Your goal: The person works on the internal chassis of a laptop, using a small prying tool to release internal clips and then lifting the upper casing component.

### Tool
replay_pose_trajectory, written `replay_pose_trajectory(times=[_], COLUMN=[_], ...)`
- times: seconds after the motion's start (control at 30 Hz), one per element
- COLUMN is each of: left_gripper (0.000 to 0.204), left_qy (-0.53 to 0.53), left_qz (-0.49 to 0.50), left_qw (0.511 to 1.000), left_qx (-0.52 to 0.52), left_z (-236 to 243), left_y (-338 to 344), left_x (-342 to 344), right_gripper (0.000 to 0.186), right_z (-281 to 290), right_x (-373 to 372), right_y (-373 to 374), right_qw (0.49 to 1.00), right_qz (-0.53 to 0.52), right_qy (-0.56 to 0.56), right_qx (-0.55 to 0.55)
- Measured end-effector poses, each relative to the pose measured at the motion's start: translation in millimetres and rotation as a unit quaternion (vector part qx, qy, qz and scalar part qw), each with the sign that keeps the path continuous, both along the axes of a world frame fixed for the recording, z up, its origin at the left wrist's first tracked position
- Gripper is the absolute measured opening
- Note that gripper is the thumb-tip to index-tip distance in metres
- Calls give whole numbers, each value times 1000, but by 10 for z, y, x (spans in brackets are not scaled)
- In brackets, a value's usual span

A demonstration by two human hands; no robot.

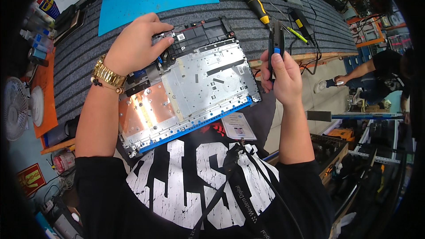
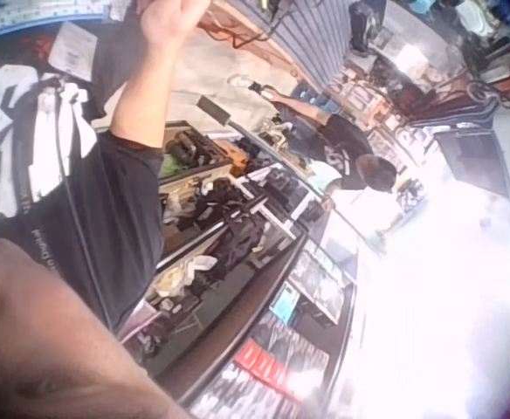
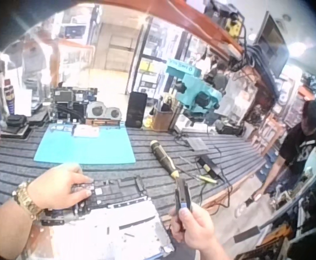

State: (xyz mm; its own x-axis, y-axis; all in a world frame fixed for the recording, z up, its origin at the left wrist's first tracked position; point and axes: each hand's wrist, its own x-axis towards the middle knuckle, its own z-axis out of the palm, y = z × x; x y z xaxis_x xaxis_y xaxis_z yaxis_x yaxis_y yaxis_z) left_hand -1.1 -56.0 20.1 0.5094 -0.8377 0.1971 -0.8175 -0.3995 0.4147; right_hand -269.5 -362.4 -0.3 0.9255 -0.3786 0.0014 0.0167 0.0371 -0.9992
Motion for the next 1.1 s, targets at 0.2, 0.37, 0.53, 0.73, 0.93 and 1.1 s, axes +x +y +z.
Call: replay_pose_trajectory(times=[0.2, 0.37, 0.53, 0.73, 0.93, 1.1], left_gripper=[38, 39, 40, 43, 44, 43], left_qy=[8, 21, 38, -17, -58, -72], left_qz=[-1, 4, 9, -35, -5, 14], left_qw=[1000, 1000, 999, 999, 998, 997], left_qx=[-20, -1, -8, -31, -6, 3], left_z=[-32, 13, 11, -117, -197, -201], left_y=[-15, -38, -62, -29, -17, -31], left_x=[0, -30, -41, -16, -68, -122], right_gripper=[34, 28, 48, 55, 54, 51], right_z=[61, 184, 366, 497, 589, 556], right_x=[-72, -140, -229, -180, -218, -180], right_y=[89, 255, 358, 503, 674, 757], right_qw=[1000, 999, 984, 911, 897, 864], right_qz=[21, 25, 78, 103, 156, 163], right_qy=[10, 29, 30, -34, 83, 96], right_qx=[11, -9, -159, -399, -406, -466])
